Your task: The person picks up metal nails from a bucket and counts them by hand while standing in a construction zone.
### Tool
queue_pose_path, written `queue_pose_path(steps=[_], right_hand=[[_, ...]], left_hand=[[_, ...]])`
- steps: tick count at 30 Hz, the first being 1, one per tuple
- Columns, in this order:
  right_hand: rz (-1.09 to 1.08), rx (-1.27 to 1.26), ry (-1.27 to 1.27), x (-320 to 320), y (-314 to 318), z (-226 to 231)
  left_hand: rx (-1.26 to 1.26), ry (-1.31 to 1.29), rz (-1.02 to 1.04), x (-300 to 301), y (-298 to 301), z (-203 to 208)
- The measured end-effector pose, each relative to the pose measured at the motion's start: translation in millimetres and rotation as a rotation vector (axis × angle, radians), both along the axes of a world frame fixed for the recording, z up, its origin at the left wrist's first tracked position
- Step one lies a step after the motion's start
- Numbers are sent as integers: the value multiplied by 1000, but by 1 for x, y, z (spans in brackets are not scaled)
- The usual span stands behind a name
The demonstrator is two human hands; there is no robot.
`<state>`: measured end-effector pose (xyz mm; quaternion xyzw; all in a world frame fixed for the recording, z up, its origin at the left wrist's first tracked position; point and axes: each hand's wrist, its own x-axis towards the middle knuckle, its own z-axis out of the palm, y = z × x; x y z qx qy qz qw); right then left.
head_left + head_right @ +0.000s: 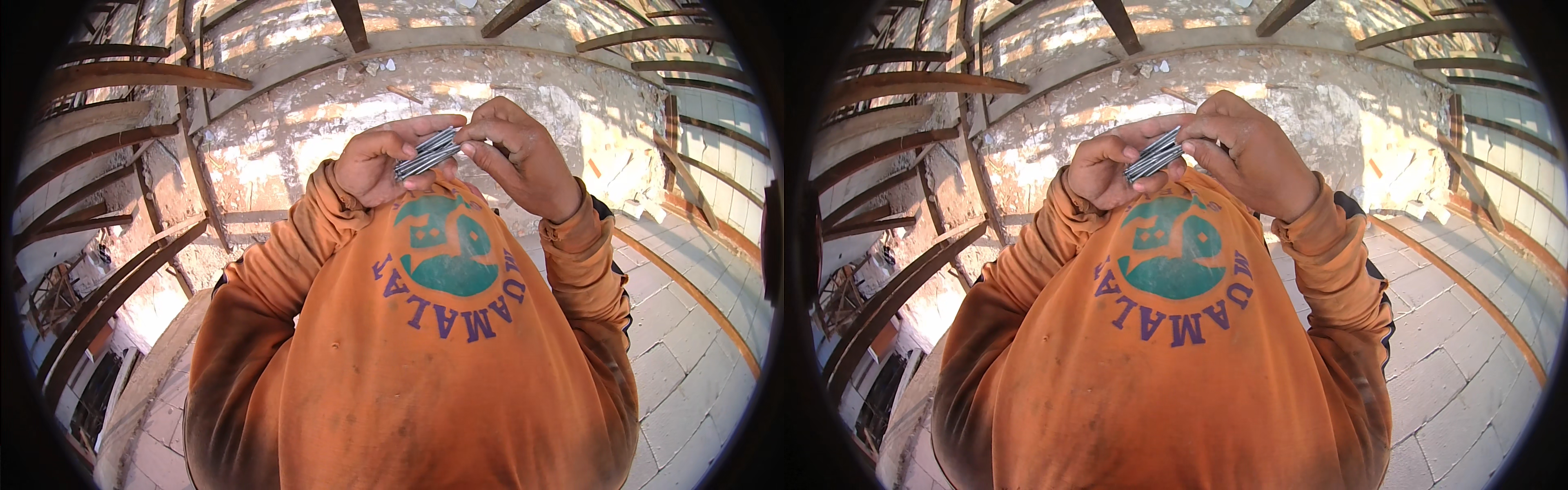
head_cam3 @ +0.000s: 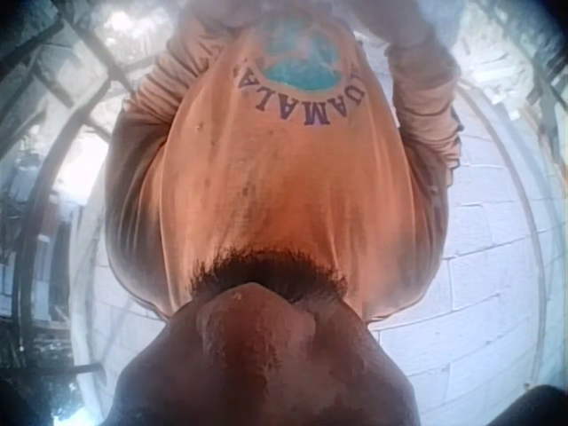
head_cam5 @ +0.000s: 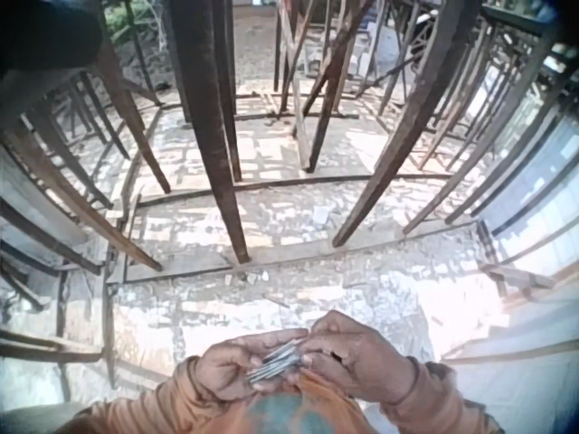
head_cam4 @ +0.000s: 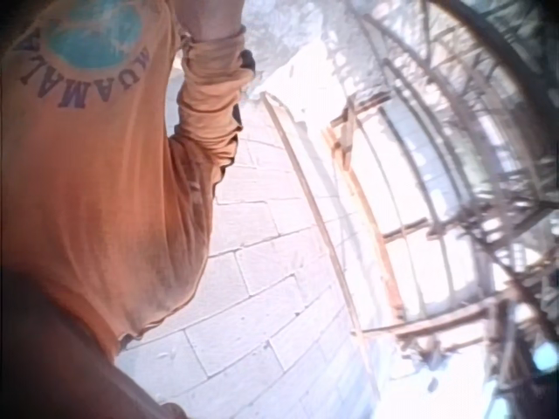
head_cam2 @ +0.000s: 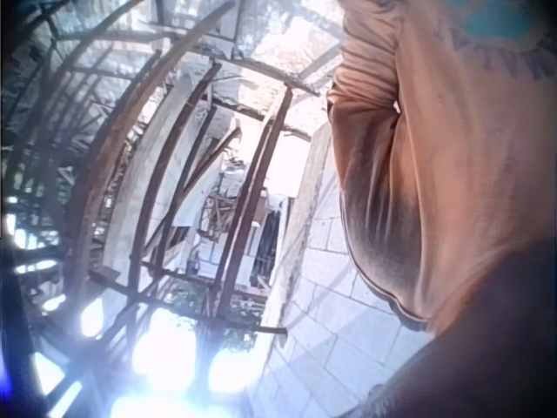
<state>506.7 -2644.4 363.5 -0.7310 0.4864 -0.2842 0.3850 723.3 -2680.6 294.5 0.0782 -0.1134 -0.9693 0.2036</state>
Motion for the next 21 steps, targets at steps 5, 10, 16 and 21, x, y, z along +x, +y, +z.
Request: queue_pose_path(steps=[5,10,16,21], right_hand=[[-31,-5,59,18,-1,-8],[-49,27,36,34,-5,-10],[-26,37,144,47,-11,-1],[-56,168,181,51,-12,16]], left_hand=[[7,88,29,11,-7,-19],[12,53,35,20,-13,-23],[41,127,46,30,-14,-34],[98,134,99,40,-13,-38]])
